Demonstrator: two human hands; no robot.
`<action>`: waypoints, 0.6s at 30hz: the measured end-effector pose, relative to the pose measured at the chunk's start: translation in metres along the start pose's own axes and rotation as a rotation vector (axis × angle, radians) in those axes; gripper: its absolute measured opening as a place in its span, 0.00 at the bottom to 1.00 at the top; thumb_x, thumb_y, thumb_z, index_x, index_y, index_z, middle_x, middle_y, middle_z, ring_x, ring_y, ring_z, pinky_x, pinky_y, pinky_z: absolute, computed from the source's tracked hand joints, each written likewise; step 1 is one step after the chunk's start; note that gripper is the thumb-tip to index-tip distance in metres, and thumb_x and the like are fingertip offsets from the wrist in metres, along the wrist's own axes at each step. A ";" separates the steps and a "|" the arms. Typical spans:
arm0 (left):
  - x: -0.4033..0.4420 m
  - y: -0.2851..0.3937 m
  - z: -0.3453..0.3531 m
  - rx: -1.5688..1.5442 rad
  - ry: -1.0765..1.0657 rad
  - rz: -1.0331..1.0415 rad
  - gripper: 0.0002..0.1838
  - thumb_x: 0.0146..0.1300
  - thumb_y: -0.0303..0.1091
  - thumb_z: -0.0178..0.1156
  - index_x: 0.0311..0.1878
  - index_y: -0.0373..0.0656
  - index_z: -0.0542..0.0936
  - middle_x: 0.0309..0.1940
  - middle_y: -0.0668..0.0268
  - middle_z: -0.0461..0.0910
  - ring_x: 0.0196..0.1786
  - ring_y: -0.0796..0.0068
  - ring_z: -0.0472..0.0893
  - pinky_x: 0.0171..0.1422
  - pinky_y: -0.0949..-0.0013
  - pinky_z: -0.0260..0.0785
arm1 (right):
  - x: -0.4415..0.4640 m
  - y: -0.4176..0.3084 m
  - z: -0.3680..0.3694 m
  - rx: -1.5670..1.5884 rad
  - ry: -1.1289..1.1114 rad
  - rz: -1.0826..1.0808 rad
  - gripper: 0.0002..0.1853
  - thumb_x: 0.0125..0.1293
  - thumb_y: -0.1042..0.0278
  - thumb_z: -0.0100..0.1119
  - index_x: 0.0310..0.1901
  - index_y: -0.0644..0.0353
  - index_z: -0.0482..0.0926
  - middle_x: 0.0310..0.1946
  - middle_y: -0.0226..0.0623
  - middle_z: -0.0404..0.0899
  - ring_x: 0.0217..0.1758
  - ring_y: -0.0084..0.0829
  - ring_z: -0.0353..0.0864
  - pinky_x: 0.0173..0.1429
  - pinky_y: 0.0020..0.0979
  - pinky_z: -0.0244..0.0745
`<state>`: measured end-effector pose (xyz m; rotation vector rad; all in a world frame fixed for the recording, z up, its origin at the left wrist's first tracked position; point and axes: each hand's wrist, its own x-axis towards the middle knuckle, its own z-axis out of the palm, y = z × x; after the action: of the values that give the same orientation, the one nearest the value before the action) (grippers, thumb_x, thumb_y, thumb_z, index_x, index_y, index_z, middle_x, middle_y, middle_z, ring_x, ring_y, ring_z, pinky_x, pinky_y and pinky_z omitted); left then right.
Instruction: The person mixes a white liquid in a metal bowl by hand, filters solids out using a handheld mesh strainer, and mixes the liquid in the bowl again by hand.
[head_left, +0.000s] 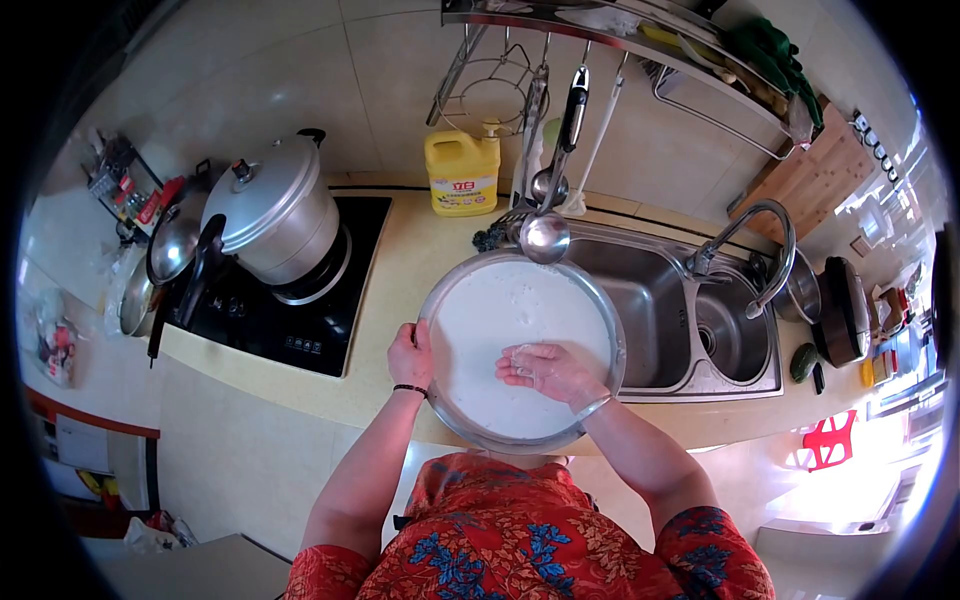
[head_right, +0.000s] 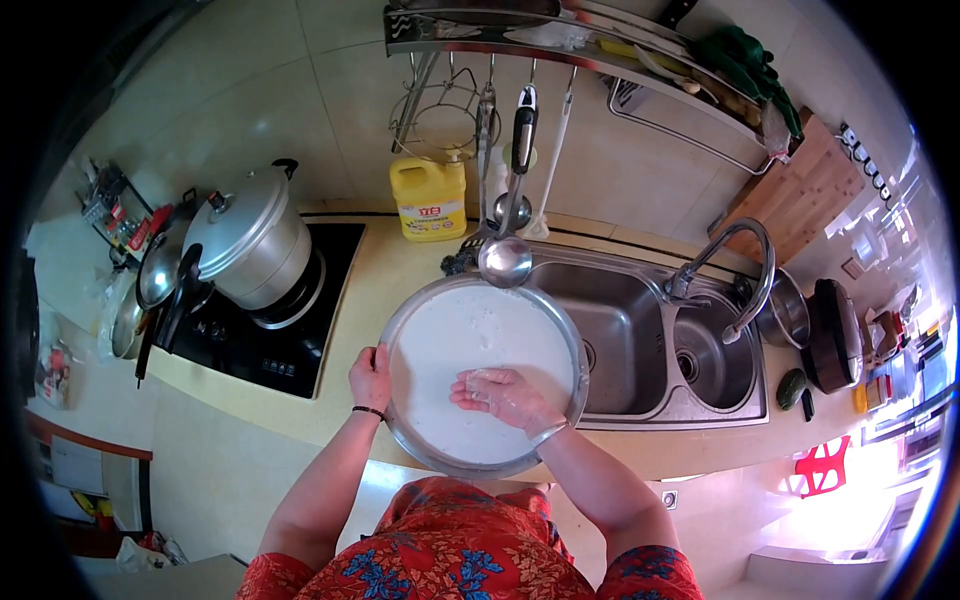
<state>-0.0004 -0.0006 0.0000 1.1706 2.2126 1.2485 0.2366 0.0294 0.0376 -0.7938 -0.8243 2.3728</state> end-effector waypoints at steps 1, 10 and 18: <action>0.000 0.001 0.000 -0.003 0.000 -0.001 0.19 0.62 0.46 0.49 0.30 0.37 0.75 0.19 0.56 0.75 0.24 0.60 0.75 0.30 0.61 0.67 | 0.000 0.002 -0.002 0.000 0.000 0.000 0.10 0.63 0.73 0.51 0.44 0.68 0.74 0.43 0.46 0.76 0.48 0.38 0.76 0.54 0.35 0.73; 0.001 -0.003 0.002 -0.012 -0.013 -0.015 0.19 0.62 0.46 0.49 0.30 0.38 0.75 0.19 0.57 0.75 0.23 0.61 0.75 0.30 0.62 0.66 | 0.007 0.013 -0.012 -0.084 0.020 -0.198 0.11 0.59 0.81 0.52 0.44 0.69 0.74 0.45 0.44 0.74 0.53 0.37 0.74 0.58 0.31 0.69; 0.002 -0.007 0.004 -0.018 0.005 -0.008 0.19 0.62 0.47 0.50 0.30 0.38 0.75 0.19 0.56 0.75 0.23 0.60 0.75 0.30 0.61 0.66 | 0.004 0.003 -0.004 -0.152 0.360 -0.049 0.10 0.62 0.66 0.55 0.38 0.66 0.74 0.31 0.39 0.77 0.32 0.28 0.79 0.35 0.23 0.75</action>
<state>-0.0024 0.0011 -0.0084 1.1528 2.2029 1.2664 0.2361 0.0315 0.0315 -1.2039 -0.8631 2.0547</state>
